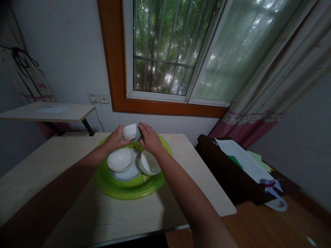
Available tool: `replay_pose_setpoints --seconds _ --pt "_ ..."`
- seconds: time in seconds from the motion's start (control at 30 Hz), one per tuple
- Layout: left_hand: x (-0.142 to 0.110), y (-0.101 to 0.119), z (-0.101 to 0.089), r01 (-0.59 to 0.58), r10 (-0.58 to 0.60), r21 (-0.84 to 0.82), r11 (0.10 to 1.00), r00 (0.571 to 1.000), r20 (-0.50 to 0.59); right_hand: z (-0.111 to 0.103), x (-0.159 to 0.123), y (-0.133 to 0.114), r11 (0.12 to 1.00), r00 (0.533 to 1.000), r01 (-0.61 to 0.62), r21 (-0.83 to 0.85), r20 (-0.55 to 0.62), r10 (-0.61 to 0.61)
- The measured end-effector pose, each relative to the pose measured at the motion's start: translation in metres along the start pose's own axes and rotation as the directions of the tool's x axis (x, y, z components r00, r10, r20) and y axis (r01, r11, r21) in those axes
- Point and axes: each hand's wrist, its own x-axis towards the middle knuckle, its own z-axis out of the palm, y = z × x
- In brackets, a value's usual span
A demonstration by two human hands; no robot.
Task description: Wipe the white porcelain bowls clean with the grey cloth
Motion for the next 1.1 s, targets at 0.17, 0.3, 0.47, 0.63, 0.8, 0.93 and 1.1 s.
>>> replay_pose_setpoints --seconds 0.17,0.3,0.47,0.63,0.8,0.93,1.1 --pt "0.000 0.002 -0.002 0.018 -0.018 -0.025 1.000 1.000 -0.012 0.002 -0.002 0.004 1.000 1.000 -0.018 0.014 -0.006 0.019" --pt "0.001 0.003 -0.004 0.035 -0.035 -0.036 0.999 0.999 -0.011 0.007 -0.003 0.009 0.997 0.998 -0.059 0.055 -0.020 0.060" --pt "0.001 0.004 -0.004 0.038 -0.038 -0.029 0.999 0.999 -0.001 0.008 -0.003 0.012 0.993 0.997 -0.063 0.104 -0.029 0.066" --pt "0.001 0.005 -0.004 0.045 -0.044 -0.038 0.998 0.999 0.010 0.006 -0.003 0.011 0.994 0.998 -0.055 0.097 -0.034 0.059" --pt "0.000 0.004 -0.002 0.023 -0.022 -0.016 1.000 1.000 0.020 0.002 -0.002 0.004 0.999 1.000 -0.010 0.052 -0.016 0.011" --pt "0.001 0.003 -0.002 0.036 -0.036 -0.032 0.999 0.999 0.015 0.000 0.000 -0.004 0.994 0.994 0.105 0.003 0.033 -0.105" --pt "0.002 0.005 -0.002 0.059 -0.062 -0.110 0.992 0.998 -0.033 0.000 0.002 -0.010 0.984 0.981 0.180 -0.008 0.075 -0.179"
